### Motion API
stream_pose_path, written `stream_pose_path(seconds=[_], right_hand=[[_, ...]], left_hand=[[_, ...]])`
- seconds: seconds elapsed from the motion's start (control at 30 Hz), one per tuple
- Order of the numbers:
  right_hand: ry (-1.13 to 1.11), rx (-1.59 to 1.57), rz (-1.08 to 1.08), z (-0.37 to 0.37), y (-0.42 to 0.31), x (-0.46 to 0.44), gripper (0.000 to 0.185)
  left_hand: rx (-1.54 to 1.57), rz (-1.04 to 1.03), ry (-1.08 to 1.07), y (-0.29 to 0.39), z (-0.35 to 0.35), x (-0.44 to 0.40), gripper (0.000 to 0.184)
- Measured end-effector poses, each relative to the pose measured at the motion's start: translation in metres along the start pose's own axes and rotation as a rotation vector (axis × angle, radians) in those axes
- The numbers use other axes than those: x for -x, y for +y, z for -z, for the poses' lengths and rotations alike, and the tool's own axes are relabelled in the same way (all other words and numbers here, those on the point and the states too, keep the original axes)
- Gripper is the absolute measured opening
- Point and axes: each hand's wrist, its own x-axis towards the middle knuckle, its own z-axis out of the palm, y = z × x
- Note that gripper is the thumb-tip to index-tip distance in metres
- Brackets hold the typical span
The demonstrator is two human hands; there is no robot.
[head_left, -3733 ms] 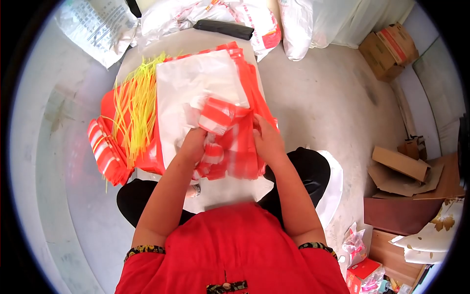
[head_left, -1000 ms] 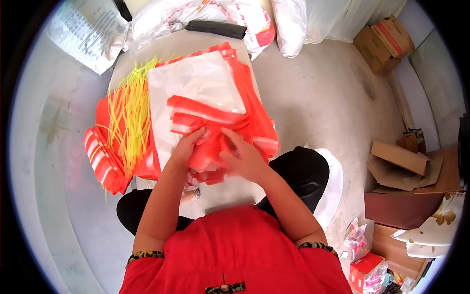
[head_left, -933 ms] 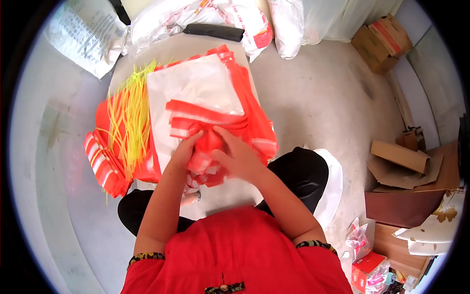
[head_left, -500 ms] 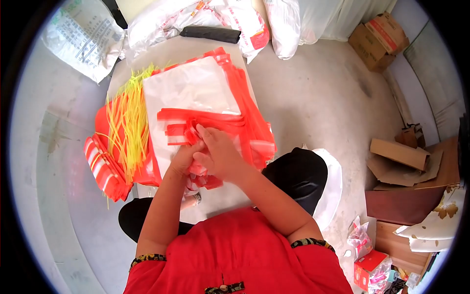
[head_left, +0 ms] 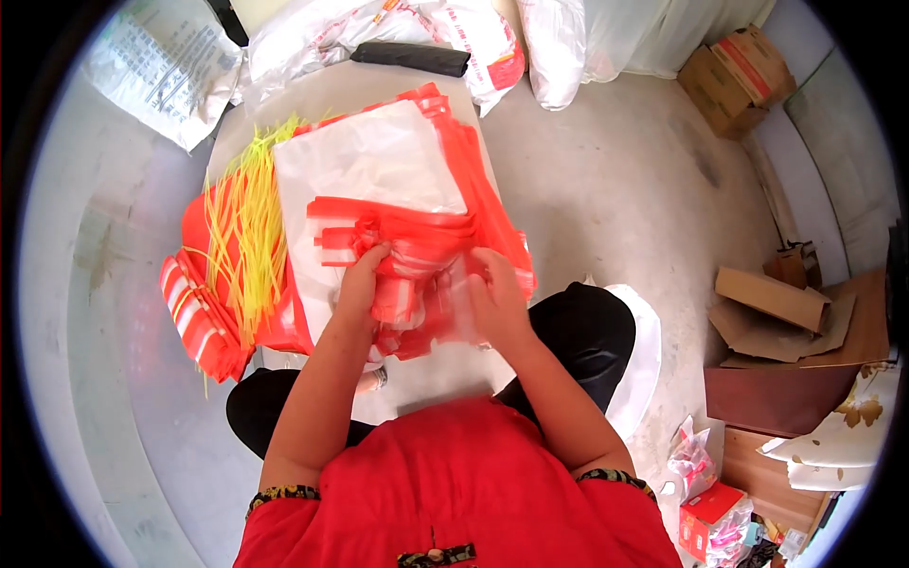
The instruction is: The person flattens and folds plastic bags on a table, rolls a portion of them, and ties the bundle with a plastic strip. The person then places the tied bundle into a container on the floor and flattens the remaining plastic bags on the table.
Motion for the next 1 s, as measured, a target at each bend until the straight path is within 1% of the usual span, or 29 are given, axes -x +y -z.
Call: stream_pose_path(seconds=[0.07, 0.17, 0.27, 0.37, 0.47, 0.57, 0.67, 0.77, 0.87, 0.97, 1.0], right_hand=[[-0.042, 0.082, -0.034, 0.015, 0.01, 0.014, 0.049], [-0.054, 0.181, -0.026, 0.016, 0.001, 0.026, 0.046], [-0.118, 0.347, -0.07, 0.017, -0.02, 0.023, 0.05], [-0.235, 0.426, -0.134, 0.017, -0.033, 0.015, 0.057], [-0.237, 0.304, -0.21, 0.016, -0.033, 0.013, 0.059], [-0.168, 0.097, -0.164, 0.008, -0.007, 0.017, 0.064], [-0.132, 0.275, -0.134, 0.001, -0.001, 0.022, 0.072], [-0.04, -0.343, -0.283, -0.019, 0.028, 0.022, 0.073], [-0.118, -0.409, -0.486, -0.002, -0.005, 0.009, 0.072], [-0.115, -0.557, -0.387, -0.01, 0.004, 0.011, 0.058], [-0.168, -0.477, -0.393, -0.006, -0.004, 0.008, 0.051]], left_hand=[[-0.004, 0.02, -0.016, -0.001, 0.001, -0.001, 0.042], [0.008, 0.032, -0.047, -0.001, 0.006, -0.005, 0.044], [0.023, 0.023, -0.058, -0.001, 0.005, -0.002, 0.044], [0.023, 0.004, -0.082, -0.003, 0.009, -0.006, 0.045], [0.01, 0.009, -0.091, -0.004, 0.011, -0.009, 0.045], [0.01, 0.039, -0.107, -0.005, 0.017, -0.014, 0.044], [0.006, 0.042, -0.12, -0.005, 0.019, -0.016, 0.044], [0.004, 0.031, -0.112, -0.004, 0.016, -0.012, 0.043], [0.03, 0.046, -0.111, -0.005, 0.019, -0.014, 0.041], [0.02, 0.047, -0.116, -0.005, 0.019, -0.015, 0.041], [0.014, 0.041, -0.117, -0.005, 0.018, -0.014, 0.041]])
